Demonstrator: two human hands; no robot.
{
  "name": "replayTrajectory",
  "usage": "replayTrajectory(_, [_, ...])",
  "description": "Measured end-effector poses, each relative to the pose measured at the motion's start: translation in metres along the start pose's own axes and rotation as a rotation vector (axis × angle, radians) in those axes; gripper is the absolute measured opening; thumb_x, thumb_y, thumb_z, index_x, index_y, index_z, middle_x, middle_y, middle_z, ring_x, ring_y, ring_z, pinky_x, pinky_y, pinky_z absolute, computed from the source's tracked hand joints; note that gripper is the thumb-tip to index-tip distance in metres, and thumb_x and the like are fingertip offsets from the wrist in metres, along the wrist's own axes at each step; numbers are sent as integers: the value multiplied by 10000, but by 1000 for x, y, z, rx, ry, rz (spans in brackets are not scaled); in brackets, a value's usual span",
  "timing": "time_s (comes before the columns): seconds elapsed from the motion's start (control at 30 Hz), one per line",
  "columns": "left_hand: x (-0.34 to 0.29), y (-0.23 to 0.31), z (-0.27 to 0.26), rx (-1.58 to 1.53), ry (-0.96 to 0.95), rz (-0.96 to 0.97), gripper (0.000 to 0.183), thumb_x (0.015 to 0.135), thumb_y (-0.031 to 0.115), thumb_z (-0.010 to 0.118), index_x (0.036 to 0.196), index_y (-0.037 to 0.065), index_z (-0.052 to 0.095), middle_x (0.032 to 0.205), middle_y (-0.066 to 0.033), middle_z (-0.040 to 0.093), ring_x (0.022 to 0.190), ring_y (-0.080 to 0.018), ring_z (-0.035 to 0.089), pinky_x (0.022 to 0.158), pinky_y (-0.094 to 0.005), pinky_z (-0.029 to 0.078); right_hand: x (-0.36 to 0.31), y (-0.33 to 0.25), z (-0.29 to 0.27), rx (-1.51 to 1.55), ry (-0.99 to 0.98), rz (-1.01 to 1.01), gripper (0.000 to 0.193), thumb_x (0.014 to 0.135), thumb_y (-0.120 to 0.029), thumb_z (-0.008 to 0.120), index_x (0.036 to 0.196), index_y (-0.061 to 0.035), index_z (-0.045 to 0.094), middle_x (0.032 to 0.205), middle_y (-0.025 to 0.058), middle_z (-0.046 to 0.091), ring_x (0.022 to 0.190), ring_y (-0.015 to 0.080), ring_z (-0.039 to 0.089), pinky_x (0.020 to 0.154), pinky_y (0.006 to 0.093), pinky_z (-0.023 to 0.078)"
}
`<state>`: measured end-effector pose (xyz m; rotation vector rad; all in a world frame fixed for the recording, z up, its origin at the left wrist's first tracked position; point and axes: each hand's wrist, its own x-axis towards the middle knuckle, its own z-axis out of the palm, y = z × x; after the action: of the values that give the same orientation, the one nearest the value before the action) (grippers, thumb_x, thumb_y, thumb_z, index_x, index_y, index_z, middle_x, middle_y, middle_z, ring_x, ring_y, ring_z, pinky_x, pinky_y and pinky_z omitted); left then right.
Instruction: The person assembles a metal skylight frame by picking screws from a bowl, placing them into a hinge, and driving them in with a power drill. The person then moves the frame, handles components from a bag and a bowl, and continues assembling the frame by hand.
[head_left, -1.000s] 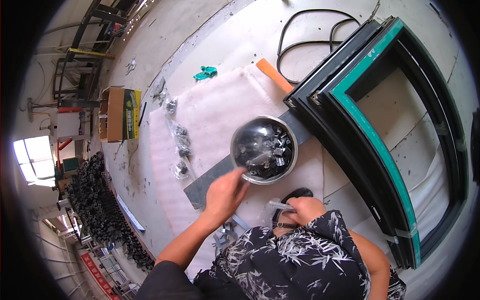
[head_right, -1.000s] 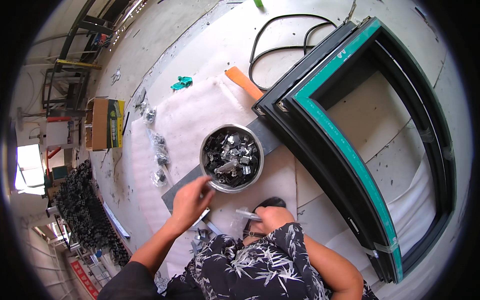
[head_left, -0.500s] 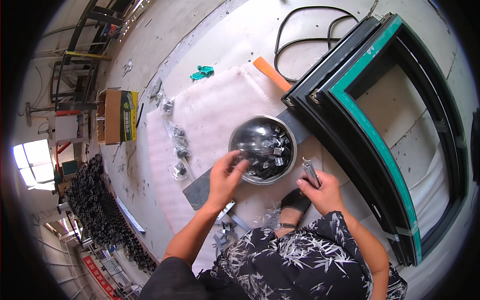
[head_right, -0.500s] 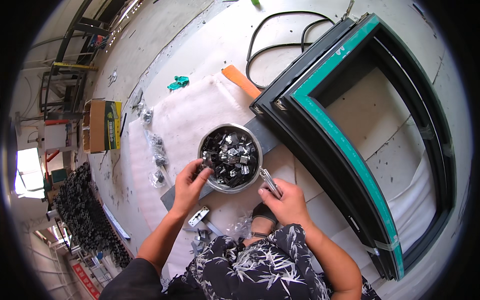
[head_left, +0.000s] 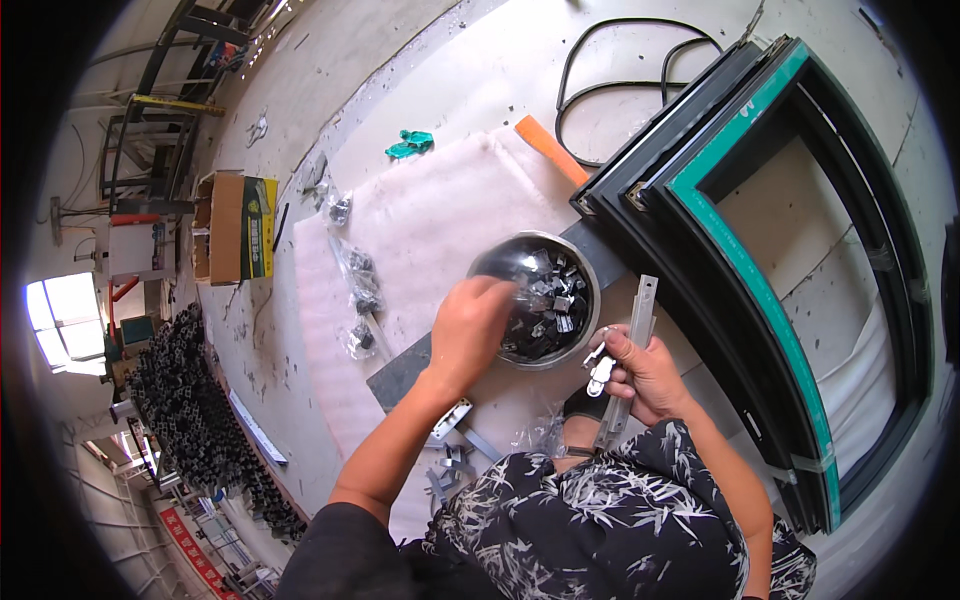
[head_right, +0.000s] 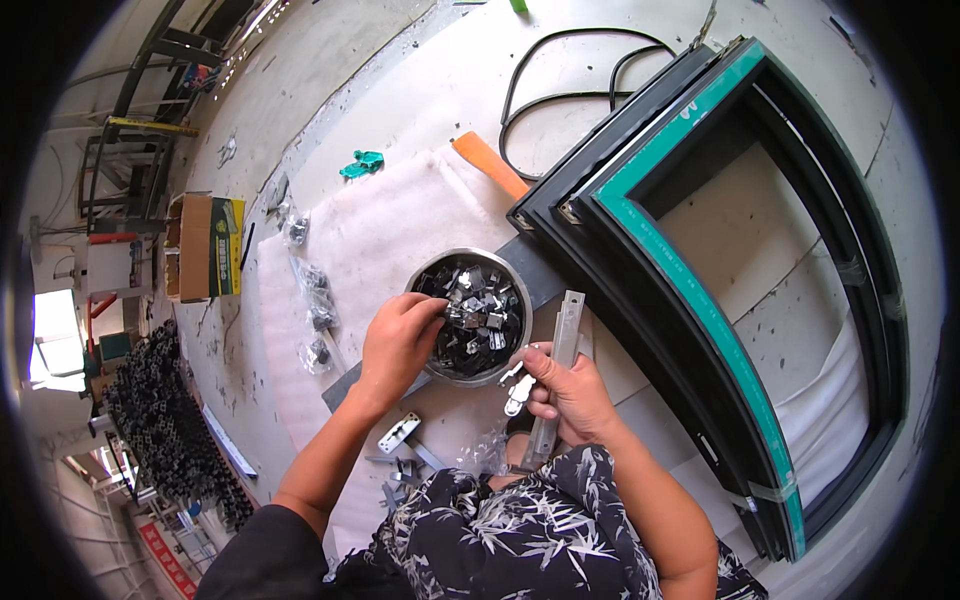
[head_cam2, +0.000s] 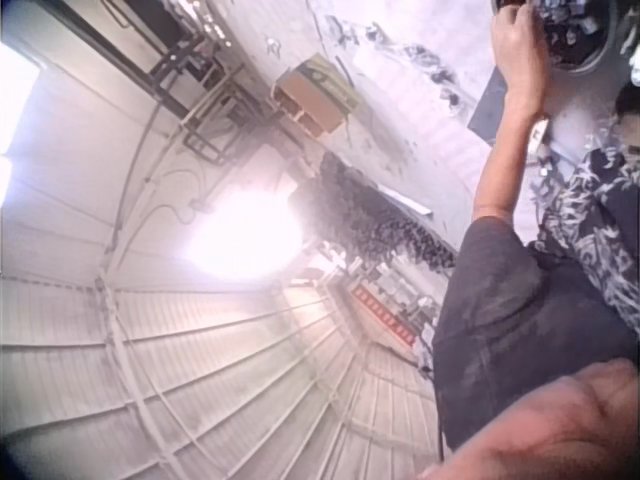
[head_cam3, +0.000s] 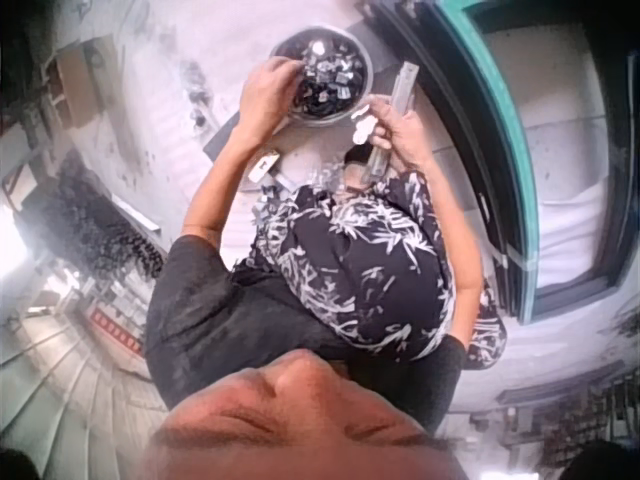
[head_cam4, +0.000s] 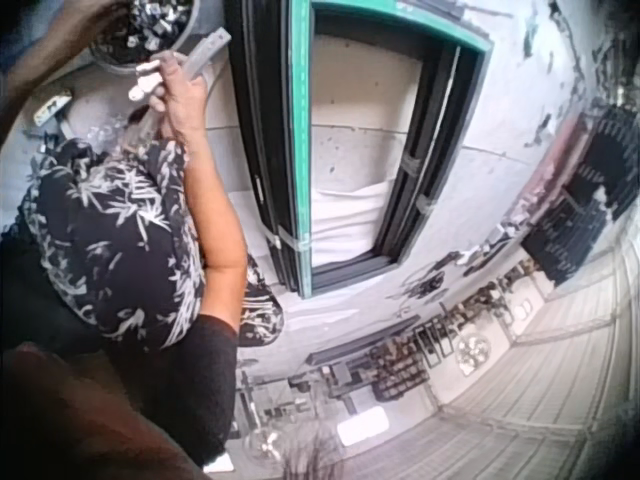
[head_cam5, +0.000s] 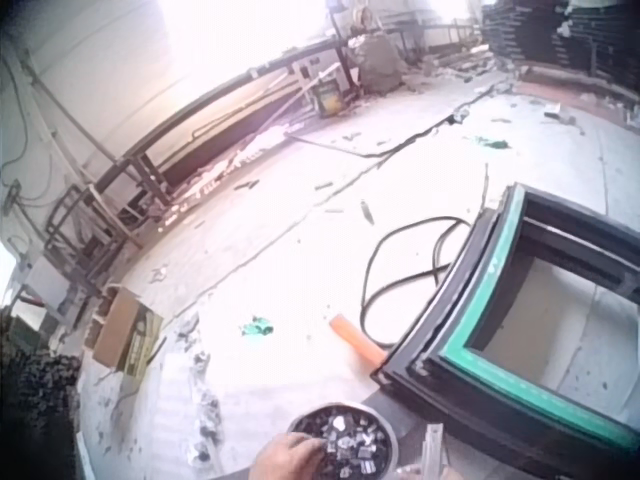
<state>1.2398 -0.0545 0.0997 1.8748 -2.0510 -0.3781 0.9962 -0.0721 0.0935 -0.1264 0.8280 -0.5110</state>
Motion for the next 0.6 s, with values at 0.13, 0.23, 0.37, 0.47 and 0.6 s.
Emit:
replayTrajectory(0.13, [5, -4, 16, 35, -35, 1, 165, 740, 29, 607, 902, 50, 630, 871, -124, 583, 854, -332, 559, 739, -424, 475, 0, -2, -10, 15, -5, 16, 252, 904, -240, 655, 941, 2, 596, 748, 47, 573, 531, 23, 440, 393, 147, 337])
replayTrajectory(0.23, [4, -9, 18, 51, -92, -55, 178, 737, 16, 605, 911, 52, 582, 904, -131, 558, 899, -330, 541, 769, -432, 464, -1, -2, -14, 91, -54, 39, 215, 904, -217, 658, 936, -13, 599, 770, 43, 593, 527, 32, 469, 386, 157, 350])
replayTrajectory(0.37, [-2, -10, 11, 48, 37, -55, 197, 768, 5, 596, 942, 36, 508, 956, -140, 568, 917, -339, 541, 781, -439, 447, 0, 4, -21, 156, -92, 48, 252, 911, -257, 646, 931, -10, 598, 768, 45, 590, 530, 34, 467, 393, 154, 354])
replayTrajectory(0.47, [-3, 3, -3, 1, 71, -96, 184, 768, -10, 601, 923, 26, 508, 943, -139, 570, 882, -340, 541, 770, -434, 438, 1, 7, -24, 160, -102, 38, 300, 910, -298, 638, 949, -3, 599, 781, 55, 590, 549, 46, 476, 420, 159, 373])
replayTrajectory(0.6, [-5, 26, -16, -136, 176, -92, 171, 783, -33, 623, 895, 18, 504, 875, -113, 568, 746, -262, 549, 676, -368, 451, 1, 6, -23, 156, -153, 30, 334, 908, -314, 632, 1003, 5, 602, 813, 74, 591, 602, 76, 503, 464, 182, 405])
